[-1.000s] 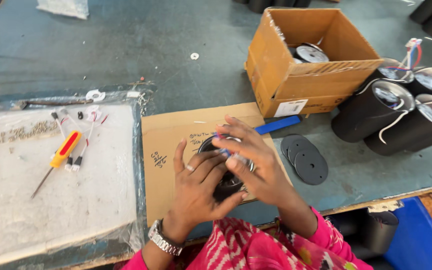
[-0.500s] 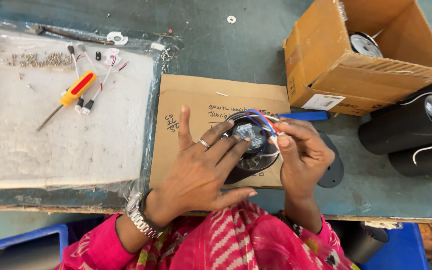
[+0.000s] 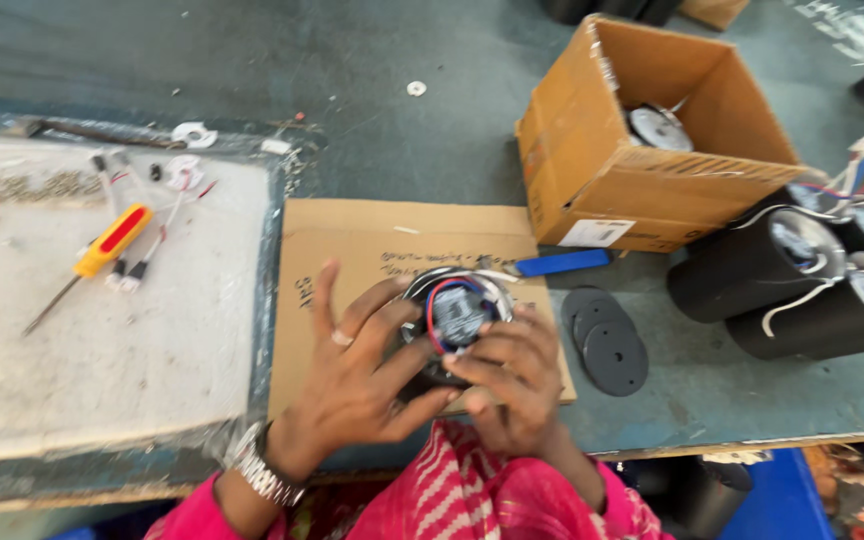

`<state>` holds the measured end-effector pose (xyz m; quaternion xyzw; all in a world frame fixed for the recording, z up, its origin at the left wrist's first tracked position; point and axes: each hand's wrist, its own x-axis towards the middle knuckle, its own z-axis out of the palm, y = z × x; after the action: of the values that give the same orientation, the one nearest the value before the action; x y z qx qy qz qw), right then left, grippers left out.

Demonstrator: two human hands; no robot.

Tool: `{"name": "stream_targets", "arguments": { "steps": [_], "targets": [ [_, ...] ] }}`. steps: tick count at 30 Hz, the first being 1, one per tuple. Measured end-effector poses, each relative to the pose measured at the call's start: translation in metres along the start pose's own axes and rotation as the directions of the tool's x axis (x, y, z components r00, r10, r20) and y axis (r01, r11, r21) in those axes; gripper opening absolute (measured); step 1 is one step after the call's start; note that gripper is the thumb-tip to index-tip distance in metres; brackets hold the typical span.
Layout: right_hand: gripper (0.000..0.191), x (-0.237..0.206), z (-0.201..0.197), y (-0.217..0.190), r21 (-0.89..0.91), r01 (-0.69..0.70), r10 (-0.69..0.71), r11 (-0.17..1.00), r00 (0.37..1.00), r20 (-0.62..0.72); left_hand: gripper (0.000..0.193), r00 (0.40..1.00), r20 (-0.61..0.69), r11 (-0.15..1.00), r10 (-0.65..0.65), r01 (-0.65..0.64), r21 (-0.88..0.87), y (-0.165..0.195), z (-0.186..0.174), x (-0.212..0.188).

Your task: The person assembles cylindrical light fixtures by inserting a driver module into a black housing, tucking wires, and securing a circular base plate. They repeat this process for multiple units, placing finished fixtures into a blue bin.

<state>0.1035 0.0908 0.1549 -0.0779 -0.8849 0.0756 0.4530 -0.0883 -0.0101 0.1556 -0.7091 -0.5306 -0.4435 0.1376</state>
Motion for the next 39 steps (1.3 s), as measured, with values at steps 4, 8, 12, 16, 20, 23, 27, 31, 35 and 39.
{"name": "stream_targets", "arguments": {
  "steps": [4, 8, 12, 16, 20, 23, 27, 31, 35, 39],
  "targets": [
    [0.035, -0.005, 0.001, 0.000, -0.010, -0.015, 0.015, 1.000, 1.000, 0.014, 0.035, 0.997, -0.049, 0.998, 0.059, -0.060, -0.008, -0.001, 0.000, -0.001],
    [0.035, 0.002, -0.009, 0.000, -0.015, -0.003, 0.005, 1.000, 0.995, 0.100, 0.031, 0.986, -0.131, 0.906, -0.098, 0.034, -0.422, -0.008, -0.019, 0.010],
    [0.034, 0.016, -0.021, -0.005, -0.072, -0.005, 0.023, 0.997, 0.967, 0.254, 0.021, 0.964, -0.029, 0.888, -0.263, 0.230, -0.399, -0.012, -0.028, 0.045],
    [0.029, 0.022, -0.022, -0.011, -0.117, 0.011, 0.021, 0.993, 0.963, 0.270, 0.026, 0.966, 0.256, 0.935, -0.028, 0.116, -0.335, -0.020, 0.001, 0.094],
    [0.025, 0.015, -0.020, -0.017, -0.094, -0.042, 0.064, 0.995, 0.967, 0.246, 0.025, 0.858, 0.513, 0.969, -0.023, 0.145, -0.200, -0.029, 0.024, 0.106],
    [0.023, 0.010, -0.019, -0.016, -0.054, -0.066, 0.076, 0.996, 0.974, 0.214, 0.026, 0.900, 0.432, 0.938, 0.062, 0.096, -0.334, -0.036, 0.031, 0.105],
    [0.021, 0.008, -0.016, -0.014, -0.009, -0.096, 0.096, 0.995, 0.976, 0.197, 0.027, 0.902, 0.350, 0.734, -0.253, 0.415, -0.538, -0.050, 0.017, 0.091],
    [0.021, 0.008, -0.013, -0.014, -0.018, -0.093, 0.095, 0.995, 0.985, 0.142, 0.027, 0.826, 0.161, 0.614, -0.540, 0.518, -0.595, -0.064, -0.025, 0.027],
    [0.021, 0.006, -0.008, -0.017, -0.047, -0.091, 0.096, 0.995, 0.988, 0.119, 0.023, 0.661, 0.265, -0.088, -0.702, 0.289, -0.953, -0.053, -0.030, -0.039],
    [0.020, 0.003, 0.002, -0.023, -0.016, -0.126, 0.127, 0.992, 0.991, 0.037, 0.019, 0.722, 0.192, -0.224, -0.664, 0.053, -0.973, -0.030, -0.006, -0.042]
  ]
}}
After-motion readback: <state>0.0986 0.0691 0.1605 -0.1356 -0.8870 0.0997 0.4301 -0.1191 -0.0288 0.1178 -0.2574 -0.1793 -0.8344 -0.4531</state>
